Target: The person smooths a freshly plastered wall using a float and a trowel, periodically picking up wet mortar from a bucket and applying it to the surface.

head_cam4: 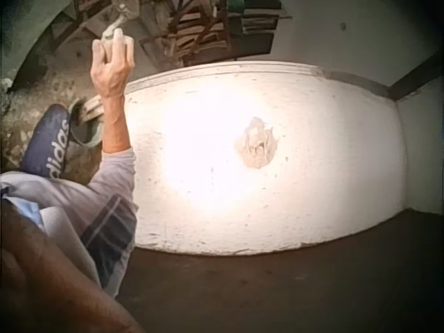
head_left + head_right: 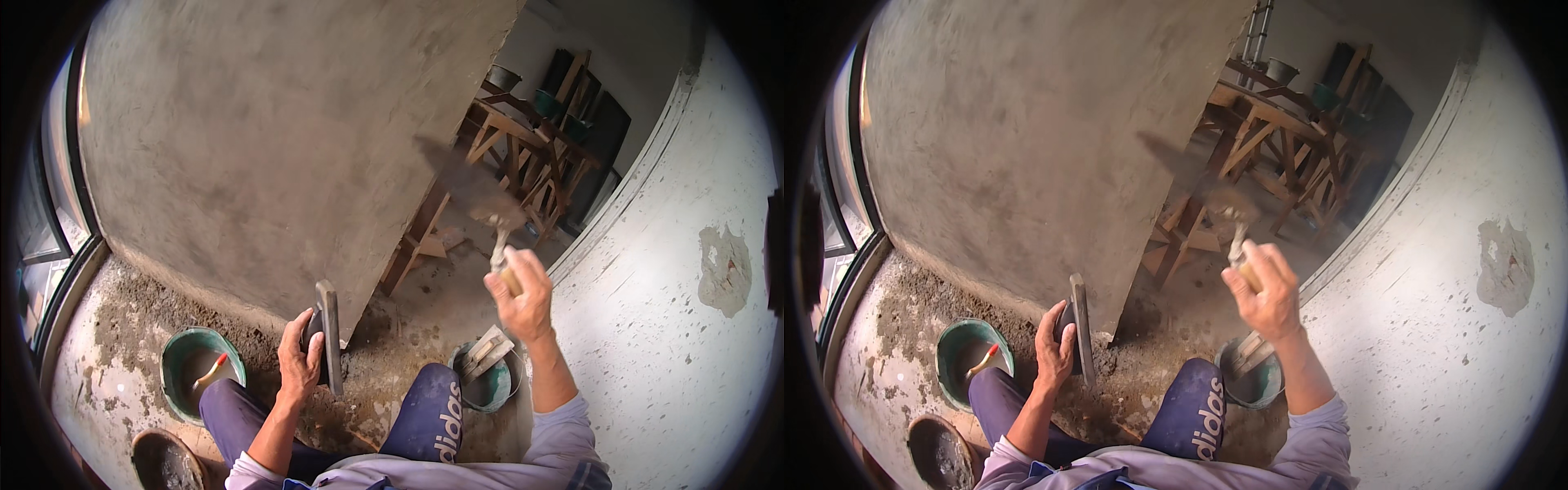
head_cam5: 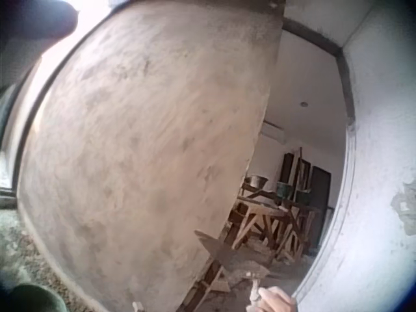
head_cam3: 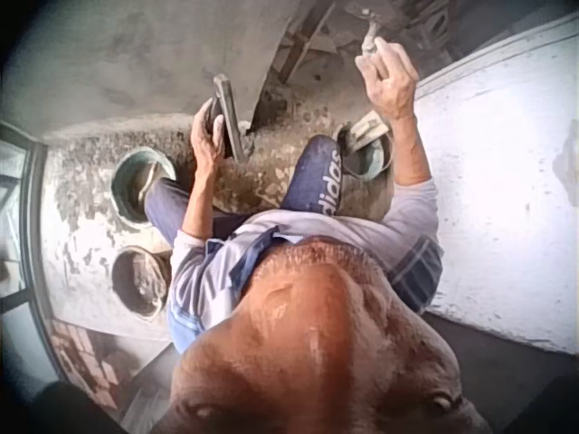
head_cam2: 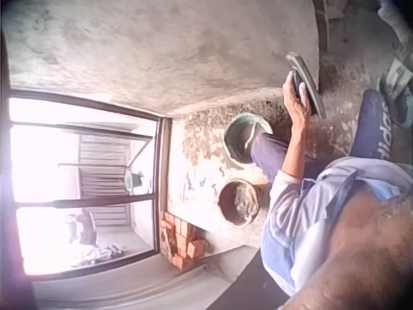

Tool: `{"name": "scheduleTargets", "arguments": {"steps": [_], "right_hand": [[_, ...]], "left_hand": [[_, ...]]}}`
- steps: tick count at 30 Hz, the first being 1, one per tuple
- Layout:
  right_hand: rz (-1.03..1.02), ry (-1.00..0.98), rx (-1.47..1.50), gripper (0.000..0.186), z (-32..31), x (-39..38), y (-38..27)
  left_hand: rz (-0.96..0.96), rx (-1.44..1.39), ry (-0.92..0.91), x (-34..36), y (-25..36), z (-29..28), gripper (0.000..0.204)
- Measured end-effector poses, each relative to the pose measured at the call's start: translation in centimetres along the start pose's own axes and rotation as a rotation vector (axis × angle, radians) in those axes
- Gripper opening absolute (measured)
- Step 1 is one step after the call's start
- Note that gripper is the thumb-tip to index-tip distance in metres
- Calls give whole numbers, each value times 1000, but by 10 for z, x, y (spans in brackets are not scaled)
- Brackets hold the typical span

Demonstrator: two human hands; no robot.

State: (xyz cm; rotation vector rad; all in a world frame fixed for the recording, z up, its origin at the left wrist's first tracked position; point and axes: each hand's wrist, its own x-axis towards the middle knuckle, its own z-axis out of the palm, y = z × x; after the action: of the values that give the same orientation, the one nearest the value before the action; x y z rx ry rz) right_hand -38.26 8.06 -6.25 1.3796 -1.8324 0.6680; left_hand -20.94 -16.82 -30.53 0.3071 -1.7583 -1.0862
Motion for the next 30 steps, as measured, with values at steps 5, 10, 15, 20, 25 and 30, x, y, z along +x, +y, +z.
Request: {"name": "scheduleTargets", "arguments": {"steps": [5, 10, 15, 20, 25, 30], "right_hand": [[205, 45, 73, 40, -51, 61, 41], [310, 42, 83, 38, -72, 99, 39], [269, -23, 54, 37, -78, 110, 32], [210, -23, -43, 35, -74, 123, 45], [197, 78, -121, 37, -85, 155, 34], [67, -38, -238, 34, -88, 130, 31]], "left_hand": [[-89, 104, -103, -27, -57, 12, 39], [-117, 117, -149, -24, -63, 13, 38], [-177, 98, -216, -24, -56, 5, 40], [-161, 112, -218, -27, -58, 6, 39], [-170, 110, -226, -25, -58, 2, 40], [-188, 104, -221, -21, -53, 2, 40]]}}
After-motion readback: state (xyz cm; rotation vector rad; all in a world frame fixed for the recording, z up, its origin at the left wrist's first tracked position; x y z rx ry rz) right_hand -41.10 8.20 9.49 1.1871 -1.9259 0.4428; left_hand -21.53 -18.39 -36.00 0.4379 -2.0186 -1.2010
